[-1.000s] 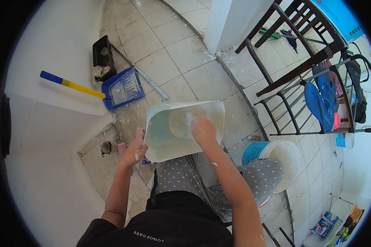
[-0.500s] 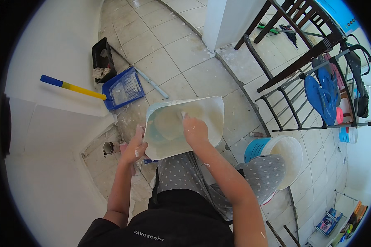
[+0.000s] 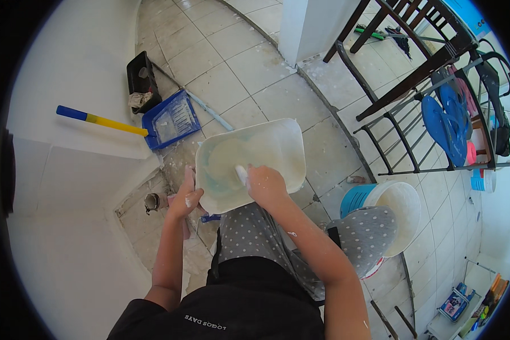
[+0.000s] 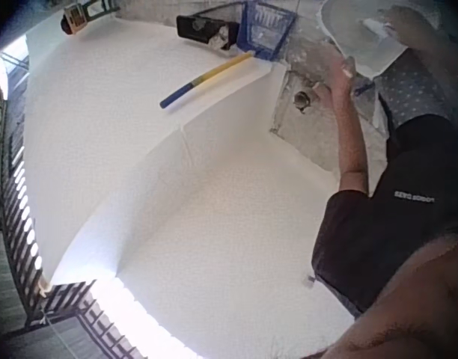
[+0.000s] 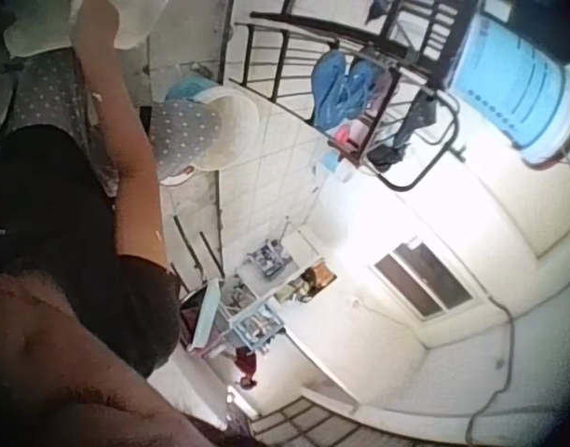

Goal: The person mixes white paint in a container, then applies it to a wall with a paint brush.

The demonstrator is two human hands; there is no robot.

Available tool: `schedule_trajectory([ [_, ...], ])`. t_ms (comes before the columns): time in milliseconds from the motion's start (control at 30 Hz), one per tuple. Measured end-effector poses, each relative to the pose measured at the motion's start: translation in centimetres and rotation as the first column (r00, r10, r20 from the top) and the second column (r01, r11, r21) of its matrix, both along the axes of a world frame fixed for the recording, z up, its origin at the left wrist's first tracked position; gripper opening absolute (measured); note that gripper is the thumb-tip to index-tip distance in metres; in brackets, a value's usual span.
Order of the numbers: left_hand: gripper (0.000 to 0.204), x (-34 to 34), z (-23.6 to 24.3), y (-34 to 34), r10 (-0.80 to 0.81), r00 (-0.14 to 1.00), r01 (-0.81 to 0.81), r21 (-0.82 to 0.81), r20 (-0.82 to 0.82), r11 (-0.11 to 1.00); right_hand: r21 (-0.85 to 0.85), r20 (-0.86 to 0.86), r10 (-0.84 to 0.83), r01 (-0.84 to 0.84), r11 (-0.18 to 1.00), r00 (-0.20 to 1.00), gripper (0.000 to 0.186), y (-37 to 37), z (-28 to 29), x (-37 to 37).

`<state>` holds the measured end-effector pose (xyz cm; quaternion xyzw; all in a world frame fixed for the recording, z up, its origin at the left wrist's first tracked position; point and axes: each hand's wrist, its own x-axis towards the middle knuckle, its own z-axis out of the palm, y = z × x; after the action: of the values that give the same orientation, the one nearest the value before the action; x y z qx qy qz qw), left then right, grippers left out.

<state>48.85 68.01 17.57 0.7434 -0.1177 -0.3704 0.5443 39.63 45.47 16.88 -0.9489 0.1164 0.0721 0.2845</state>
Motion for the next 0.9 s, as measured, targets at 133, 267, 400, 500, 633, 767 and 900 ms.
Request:
schedule_trajectory([
  [133, 0.074, 0.9, -1.3, 0.1, -0.112, 0.993, 0.112, 0.008, 0.044, 0.994, 0.234, 0.082, -0.102, 0.081, 0.969, 0.991, 0.021, 2.4, -0.4, 1.2],
  [267, 0.076, 0.1, 0.4, -0.9, -0.069, 0.997, 0.069, 0.002, -0.04, 0.998, 0.043, -0.084, -0.159, 0.163, 0.986, 0.984, 0.02, 4.8, -2.2, 1.5],
  [400, 0.073, -0.7, 0.9, -0.8, -0.075, 0.997, 0.075, 0.023, 0.011, 0.997, -0.097, -0.048, -0.224, 0.219, 0.971, 0.973, 0.019, 2.4, -3.3, 0.8],
  [500, 0.071, -0.5, 1.5, -1.6, -0.088, 0.996, 0.087, 0.033, 0.032, 0.996, -0.187, -0.093, -0.294, 0.273, 0.944, 0.951, 0.018, -0.4, -3.4, 0.6],
  [633, 0.061, -0.2, 0.0, -1.3, -0.086, 0.985, 0.088, -0.006, 0.152, 0.996, -0.127, 0.003, -0.275, 0.273, 0.954, 0.962, 0.018, -0.4, 1.1, 1.0],
  [767, 0.059, -0.1, 1.7, -2.4, -0.118, 0.992, 0.117, 0.023, 0.033, 0.993, 0.159, 0.151, -0.271, 0.247, 0.956, 0.951, 0.02, 1.4, 1.8, 2.9],
  [900, 0.068, -0.2, 1.2, -1.9, -0.168, 0.982, 0.166, 0.033, 0.089, 0.986, 0.038, 0.001, -0.299, 0.299, 0.954, 0.954, 0.021, 2.3, -0.2, 3.9],
])
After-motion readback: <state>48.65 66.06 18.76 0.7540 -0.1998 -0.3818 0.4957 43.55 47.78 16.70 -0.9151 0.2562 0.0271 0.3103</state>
